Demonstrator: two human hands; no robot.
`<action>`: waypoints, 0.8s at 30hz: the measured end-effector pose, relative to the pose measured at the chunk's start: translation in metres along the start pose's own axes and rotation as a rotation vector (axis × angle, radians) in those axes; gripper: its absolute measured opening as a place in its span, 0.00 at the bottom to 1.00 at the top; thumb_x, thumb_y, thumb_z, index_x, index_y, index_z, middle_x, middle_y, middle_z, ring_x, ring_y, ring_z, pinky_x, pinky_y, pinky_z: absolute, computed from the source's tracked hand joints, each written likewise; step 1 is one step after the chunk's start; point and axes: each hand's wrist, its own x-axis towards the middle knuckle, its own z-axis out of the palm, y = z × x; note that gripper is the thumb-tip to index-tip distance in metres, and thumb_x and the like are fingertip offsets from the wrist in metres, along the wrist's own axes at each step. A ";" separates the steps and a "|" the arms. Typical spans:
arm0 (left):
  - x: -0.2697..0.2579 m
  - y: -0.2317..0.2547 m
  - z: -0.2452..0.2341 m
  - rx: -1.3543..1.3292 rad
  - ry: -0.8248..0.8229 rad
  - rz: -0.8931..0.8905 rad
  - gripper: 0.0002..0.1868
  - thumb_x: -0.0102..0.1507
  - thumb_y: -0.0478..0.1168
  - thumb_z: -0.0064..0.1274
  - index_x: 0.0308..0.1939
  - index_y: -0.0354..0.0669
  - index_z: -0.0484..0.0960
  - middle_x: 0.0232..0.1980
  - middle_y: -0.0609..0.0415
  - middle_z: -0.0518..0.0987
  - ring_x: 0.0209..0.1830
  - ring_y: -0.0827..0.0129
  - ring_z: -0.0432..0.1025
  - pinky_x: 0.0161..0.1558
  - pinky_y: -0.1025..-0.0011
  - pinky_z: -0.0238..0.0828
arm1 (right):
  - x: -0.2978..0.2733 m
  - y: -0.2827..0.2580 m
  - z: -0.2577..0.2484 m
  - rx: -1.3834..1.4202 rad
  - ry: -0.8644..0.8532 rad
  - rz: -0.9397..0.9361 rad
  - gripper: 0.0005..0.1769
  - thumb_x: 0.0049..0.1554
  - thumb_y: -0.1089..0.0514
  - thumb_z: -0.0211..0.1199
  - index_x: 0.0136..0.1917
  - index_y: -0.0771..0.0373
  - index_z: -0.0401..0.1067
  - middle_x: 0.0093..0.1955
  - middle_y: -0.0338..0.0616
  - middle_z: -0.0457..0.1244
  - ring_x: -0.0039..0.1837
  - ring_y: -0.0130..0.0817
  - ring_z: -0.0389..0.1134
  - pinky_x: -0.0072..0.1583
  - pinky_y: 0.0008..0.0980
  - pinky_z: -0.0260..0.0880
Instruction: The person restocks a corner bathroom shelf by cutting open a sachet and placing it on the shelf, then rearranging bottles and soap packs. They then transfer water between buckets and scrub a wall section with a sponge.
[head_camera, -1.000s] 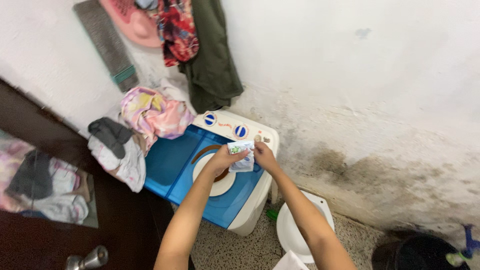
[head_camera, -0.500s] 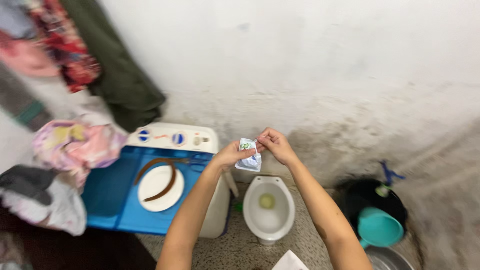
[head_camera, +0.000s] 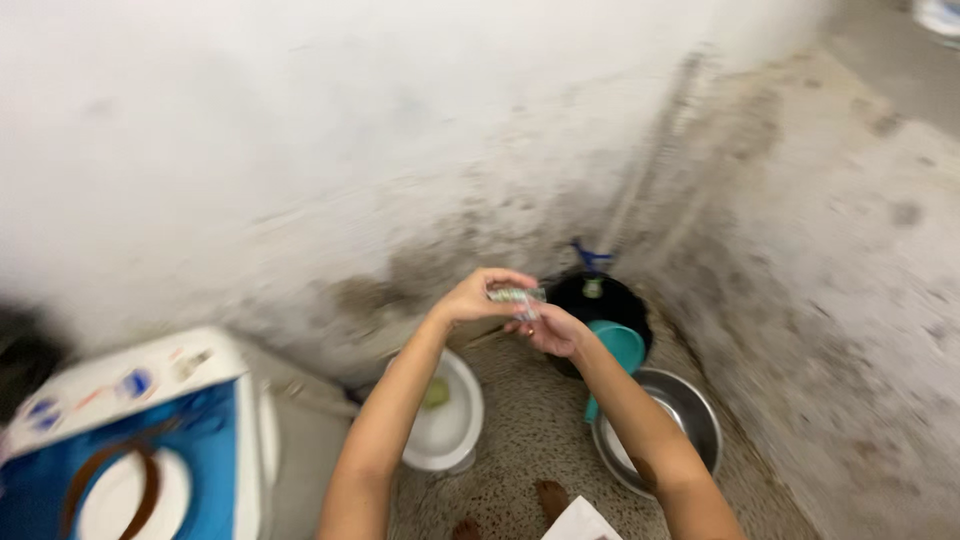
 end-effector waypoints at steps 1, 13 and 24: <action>0.027 -0.002 0.013 0.103 -0.003 0.085 0.26 0.56 0.43 0.70 0.57 0.43 0.83 0.60 0.54 0.81 0.61 0.67 0.75 0.64 0.68 0.70 | -0.020 -0.008 -0.029 0.021 0.016 -0.070 0.22 0.71 0.44 0.55 0.64 0.64 0.70 0.53 0.47 0.70 0.52 0.32 0.72 0.47 0.30 0.74; 0.254 -0.115 0.223 0.057 0.157 -0.080 0.14 0.56 0.40 0.70 0.42 0.38 0.88 0.54 0.50 0.84 0.43 0.74 0.82 0.44 0.73 0.80 | -0.291 -0.091 -0.146 0.010 0.721 -0.670 0.17 0.58 0.53 0.63 0.60 0.56 0.71 0.52 0.40 0.70 0.50 0.33 0.73 0.47 0.37 0.79; 0.330 -0.168 0.358 0.074 0.020 -0.120 0.25 0.58 0.34 0.64 0.60 0.40 0.82 0.43 0.52 0.87 0.37 0.75 0.80 0.38 0.74 0.77 | -0.435 -0.109 -0.175 -0.492 1.280 -0.714 0.18 0.53 0.63 0.74 0.55 0.68 0.74 0.46 0.47 0.71 0.42 0.32 0.73 0.44 0.31 0.78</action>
